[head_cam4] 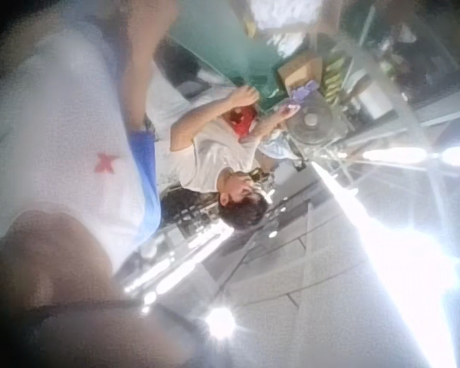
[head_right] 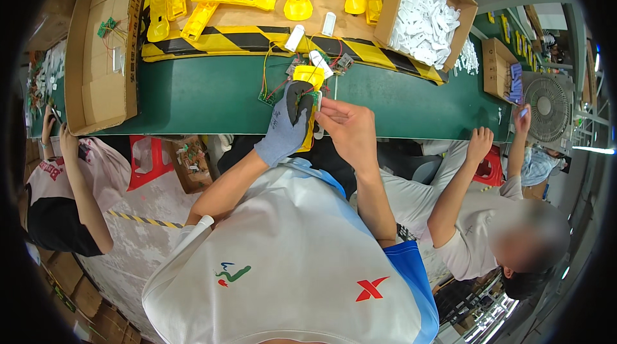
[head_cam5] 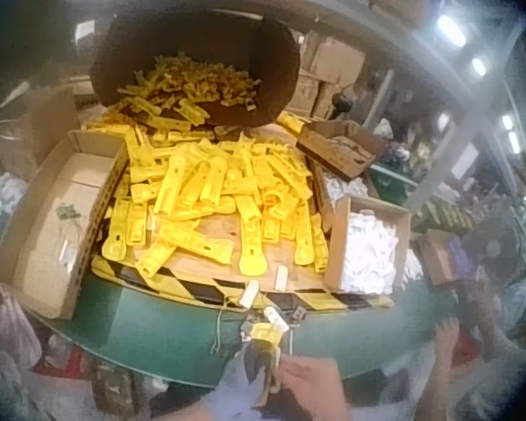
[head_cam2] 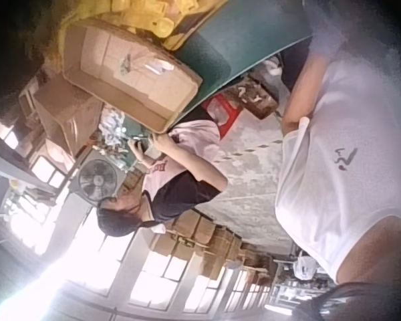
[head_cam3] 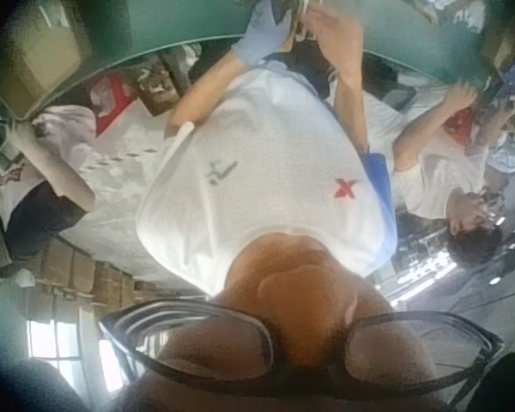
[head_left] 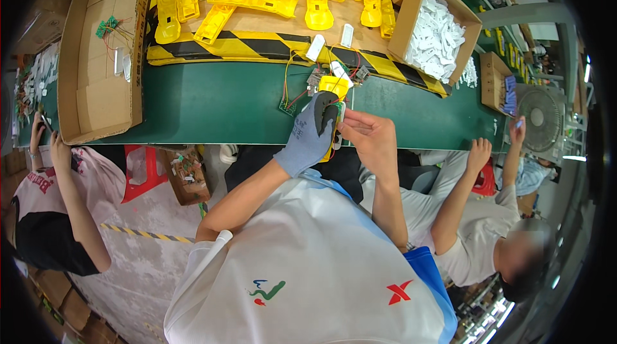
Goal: Assembling small electrical circuits into yellow plastic housings on a production line.
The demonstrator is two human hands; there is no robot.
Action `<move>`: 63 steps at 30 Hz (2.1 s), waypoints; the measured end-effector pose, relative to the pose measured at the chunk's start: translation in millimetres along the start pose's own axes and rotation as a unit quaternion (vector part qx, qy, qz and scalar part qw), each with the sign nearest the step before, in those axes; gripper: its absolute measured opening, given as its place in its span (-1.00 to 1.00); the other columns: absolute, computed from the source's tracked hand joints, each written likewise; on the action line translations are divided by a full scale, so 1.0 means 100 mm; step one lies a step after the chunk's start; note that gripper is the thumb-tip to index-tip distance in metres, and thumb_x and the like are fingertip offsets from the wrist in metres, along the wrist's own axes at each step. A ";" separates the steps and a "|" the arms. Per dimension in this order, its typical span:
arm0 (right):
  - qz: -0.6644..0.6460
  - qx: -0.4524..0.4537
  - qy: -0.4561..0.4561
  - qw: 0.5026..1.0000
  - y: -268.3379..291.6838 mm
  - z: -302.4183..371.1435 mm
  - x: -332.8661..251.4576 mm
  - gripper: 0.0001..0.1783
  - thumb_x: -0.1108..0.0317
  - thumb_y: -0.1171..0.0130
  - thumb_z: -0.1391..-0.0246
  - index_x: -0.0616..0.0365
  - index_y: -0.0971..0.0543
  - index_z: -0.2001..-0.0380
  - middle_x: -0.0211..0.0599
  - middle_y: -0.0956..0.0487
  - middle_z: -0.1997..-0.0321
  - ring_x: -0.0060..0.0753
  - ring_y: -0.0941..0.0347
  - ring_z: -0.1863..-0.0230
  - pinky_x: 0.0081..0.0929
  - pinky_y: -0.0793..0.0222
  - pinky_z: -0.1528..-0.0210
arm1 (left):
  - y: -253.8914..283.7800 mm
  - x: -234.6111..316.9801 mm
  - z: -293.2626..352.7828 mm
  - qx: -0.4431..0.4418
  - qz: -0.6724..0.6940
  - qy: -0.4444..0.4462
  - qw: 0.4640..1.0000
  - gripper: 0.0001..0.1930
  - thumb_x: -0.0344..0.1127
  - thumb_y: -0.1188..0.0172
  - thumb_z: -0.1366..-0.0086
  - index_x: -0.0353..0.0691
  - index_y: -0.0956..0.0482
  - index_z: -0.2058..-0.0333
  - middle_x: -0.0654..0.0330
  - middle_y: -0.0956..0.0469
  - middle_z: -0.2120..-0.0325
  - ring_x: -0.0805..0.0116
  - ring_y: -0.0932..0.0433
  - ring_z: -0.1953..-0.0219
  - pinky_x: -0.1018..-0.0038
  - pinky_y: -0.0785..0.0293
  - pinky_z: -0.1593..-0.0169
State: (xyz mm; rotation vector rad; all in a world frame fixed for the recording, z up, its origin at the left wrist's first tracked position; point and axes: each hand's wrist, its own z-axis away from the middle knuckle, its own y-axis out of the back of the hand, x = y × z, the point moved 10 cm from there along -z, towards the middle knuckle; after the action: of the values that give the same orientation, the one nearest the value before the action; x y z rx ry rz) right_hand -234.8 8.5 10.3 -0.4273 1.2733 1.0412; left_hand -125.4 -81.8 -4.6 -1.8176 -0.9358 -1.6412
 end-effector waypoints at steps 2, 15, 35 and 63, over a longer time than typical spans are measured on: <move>0.034 0.009 -0.001 0.999 -0.01 0.03 -0.11 -0.68 0.55 -0.29 0.01 0.40 -0.63 0.13 -0.10 -0.70 0.30 -0.52 -0.63 0.29 -0.60 -0.52 0.17 | -0.03 -0.01 0.01 -0.003 -0.009 -0.007 1.000 -0.74 -0.41 -0.03 -0.29 -0.26 -0.38 0.04 -0.08 -0.53 0.24 -0.16 -0.54 0.20 0.15 -0.48 0.16; 0.115 0.064 0.029 0.991 -0.03 -0.06 -0.20 -0.73 0.56 -0.22 -0.02 0.40 -0.63 0.16 -0.07 -0.70 0.32 -0.45 -0.66 0.29 -0.57 -0.53 0.18 | -0.01 -0.07 -0.10 0.002 0.032 0.028 0.999 -0.74 -0.45 -0.05 -0.25 -0.29 -0.39 0.06 -0.05 -0.52 0.24 -0.01 -0.55 0.21 0.23 -0.47 0.16; 0.121 0.060 0.044 0.990 0.00 0.04 -0.19 -0.65 0.49 -0.21 -0.14 0.33 -0.57 0.00 -0.10 -0.70 0.36 -0.63 -0.57 0.42 -0.61 -0.47 0.34 | -0.05 -0.08 -0.04 -0.021 0.019 -0.001 1.000 -0.65 -0.42 -0.01 -0.28 -0.28 -0.36 -0.05 -0.15 -0.49 0.12 -0.18 -0.52 0.11 0.16 -0.47 0.06; -0.123 0.006 0.069 0.990 -0.06 -0.03 0.05 -0.55 0.64 -0.18 -0.12 0.49 -0.44 -0.11 0.02 -0.58 -0.03 -0.38 -0.54 -0.02 -0.51 -0.43 -0.12 | 0.00 -0.09 -0.03 -0.001 0.010 -0.030 1.000 -0.68 -0.31 0.02 -0.35 -0.31 -0.35 -0.03 -0.11 -0.48 0.12 -0.07 -0.51 0.08 0.20 -0.44 0.02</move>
State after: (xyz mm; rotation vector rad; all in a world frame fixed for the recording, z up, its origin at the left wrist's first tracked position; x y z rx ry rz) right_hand -231.6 5.5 3.2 -0.6392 1.3110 0.8063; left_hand -127.5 -85.3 -13.3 -1.8808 -0.9386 -1.5844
